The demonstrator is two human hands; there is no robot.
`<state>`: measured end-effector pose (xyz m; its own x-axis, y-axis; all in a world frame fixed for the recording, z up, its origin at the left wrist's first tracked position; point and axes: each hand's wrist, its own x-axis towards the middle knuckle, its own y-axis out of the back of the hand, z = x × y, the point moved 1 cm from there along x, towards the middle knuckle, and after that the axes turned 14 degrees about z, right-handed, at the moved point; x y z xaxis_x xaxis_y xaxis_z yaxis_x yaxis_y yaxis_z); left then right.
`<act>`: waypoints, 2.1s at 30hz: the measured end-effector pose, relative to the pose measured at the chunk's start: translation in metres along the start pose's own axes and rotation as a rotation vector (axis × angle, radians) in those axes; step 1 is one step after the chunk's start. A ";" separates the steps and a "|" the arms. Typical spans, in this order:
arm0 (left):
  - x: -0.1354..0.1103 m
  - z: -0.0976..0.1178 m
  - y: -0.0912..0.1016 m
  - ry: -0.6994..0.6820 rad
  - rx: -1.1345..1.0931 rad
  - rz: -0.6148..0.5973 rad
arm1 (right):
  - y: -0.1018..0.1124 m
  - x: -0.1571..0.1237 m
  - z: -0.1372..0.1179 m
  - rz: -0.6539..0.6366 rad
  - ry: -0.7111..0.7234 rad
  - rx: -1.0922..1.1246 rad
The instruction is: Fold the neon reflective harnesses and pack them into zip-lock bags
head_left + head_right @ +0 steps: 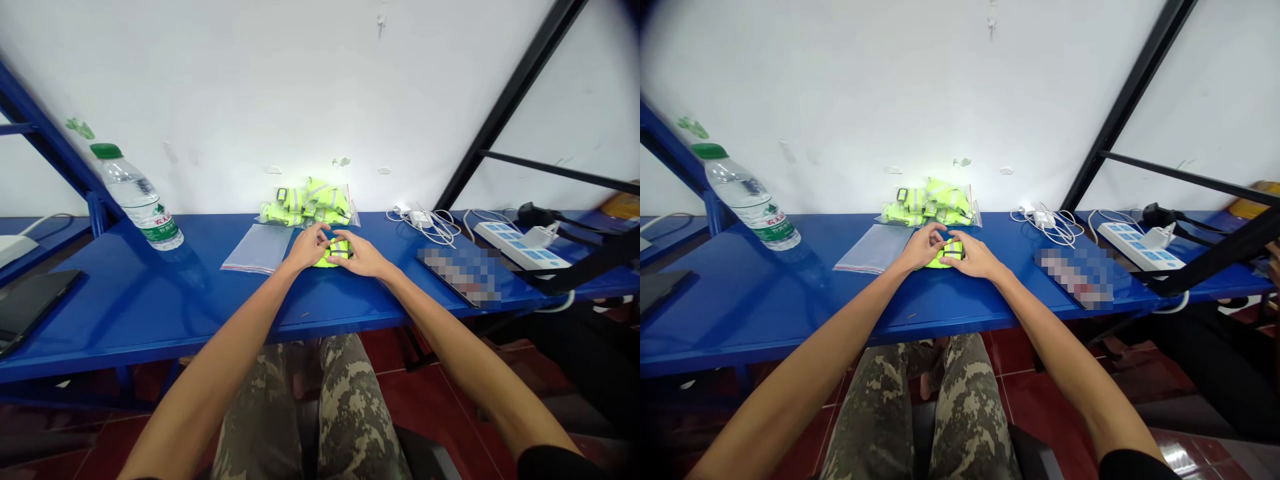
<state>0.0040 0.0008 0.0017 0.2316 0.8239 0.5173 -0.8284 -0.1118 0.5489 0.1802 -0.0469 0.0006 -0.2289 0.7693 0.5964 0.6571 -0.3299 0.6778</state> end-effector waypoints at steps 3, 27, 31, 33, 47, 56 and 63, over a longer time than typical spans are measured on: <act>-0.001 0.001 0.003 -0.055 0.040 -0.036 | -0.004 0.003 0.004 0.015 0.020 0.028; -0.022 0.011 0.003 -0.121 0.468 0.084 | -0.022 0.010 0.013 -0.068 -0.015 0.288; -0.018 0.008 0.006 -0.056 0.406 0.214 | -0.028 0.014 0.004 -0.025 -0.038 0.202; -0.017 0.006 0.007 -0.014 0.365 0.298 | -0.030 0.016 -0.003 -0.013 -0.073 0.159; -0.003 -0.009 0.080 0.142 0.456 0.233 | -0.027 0.015 -0.021 0.148 -0.021 -0.178; -0.008 -0.024 0.105 0.208 0.450 -0.471 | -0.022 0.016 -0.013 0.211 -0.061 -0.297; -0.004 -0.047 0.097 0.202 0.374 -0.346 | -0.020 0.016 -0.013 0.252 -0.110 -0.244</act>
<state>-0.1012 0.0129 0.0214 0.3252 0.9338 0.1492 -0.4751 0.0249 0.8796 0.1540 -0.0350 0.0021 0.0051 0.6971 0.7169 0.4896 -0.6269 0.6061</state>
